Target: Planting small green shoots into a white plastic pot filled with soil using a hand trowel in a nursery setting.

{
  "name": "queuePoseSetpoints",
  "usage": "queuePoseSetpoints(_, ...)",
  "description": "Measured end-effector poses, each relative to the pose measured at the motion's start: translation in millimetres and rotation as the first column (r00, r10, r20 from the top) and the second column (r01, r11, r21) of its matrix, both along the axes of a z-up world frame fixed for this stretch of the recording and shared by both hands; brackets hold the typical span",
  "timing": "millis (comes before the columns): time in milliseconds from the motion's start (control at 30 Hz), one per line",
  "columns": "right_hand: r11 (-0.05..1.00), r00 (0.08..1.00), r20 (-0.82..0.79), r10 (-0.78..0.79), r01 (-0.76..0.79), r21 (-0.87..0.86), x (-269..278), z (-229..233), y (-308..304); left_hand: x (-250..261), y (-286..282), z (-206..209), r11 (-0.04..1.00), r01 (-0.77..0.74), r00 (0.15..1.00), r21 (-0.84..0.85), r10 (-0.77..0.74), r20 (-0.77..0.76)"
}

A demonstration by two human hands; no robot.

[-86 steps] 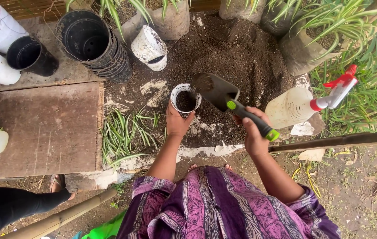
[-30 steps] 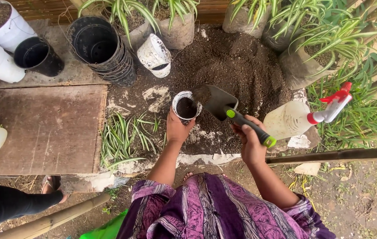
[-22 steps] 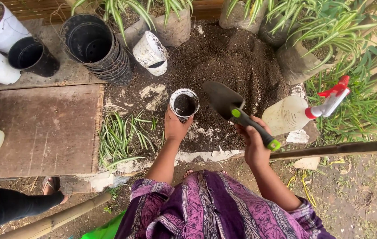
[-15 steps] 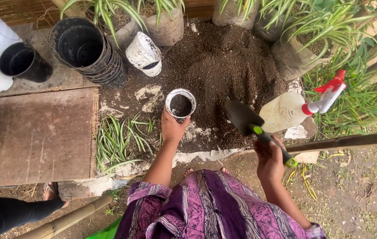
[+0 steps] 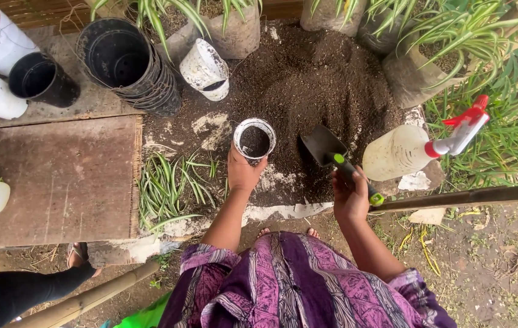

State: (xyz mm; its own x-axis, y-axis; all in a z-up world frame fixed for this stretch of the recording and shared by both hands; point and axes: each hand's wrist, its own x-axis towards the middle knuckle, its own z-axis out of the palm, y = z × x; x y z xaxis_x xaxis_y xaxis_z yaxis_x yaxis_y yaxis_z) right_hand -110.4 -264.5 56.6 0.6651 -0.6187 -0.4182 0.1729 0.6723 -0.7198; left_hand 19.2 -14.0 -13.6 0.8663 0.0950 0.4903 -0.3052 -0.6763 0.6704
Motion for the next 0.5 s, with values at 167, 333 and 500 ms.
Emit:
queuePoseSetpoints(167,1.000,1.000,0.015,0.003,-0.003,0.001,27.1,2.7,-4.6,1.5,1.7,-6.5,1.000,0.012,1.000,-0.014,-0.012,0.005)
queuePoseSetpoints(333,1.000,1.000,0.007,0.024,-0.024,-0.003,29.3,7.9,-7.8,2.6,1.0,0.6,0.999,0.013,0.999,-0.033,-0.011,0.050)
queuePoseSetpoints(500,0.999,0.998,0.050,0.035,-0.034,-0.014,22.3,24.9,-8.4,3.1,-1.5,-7.9,1.000,-0.029,0.996,0.005,0.028,0.081)
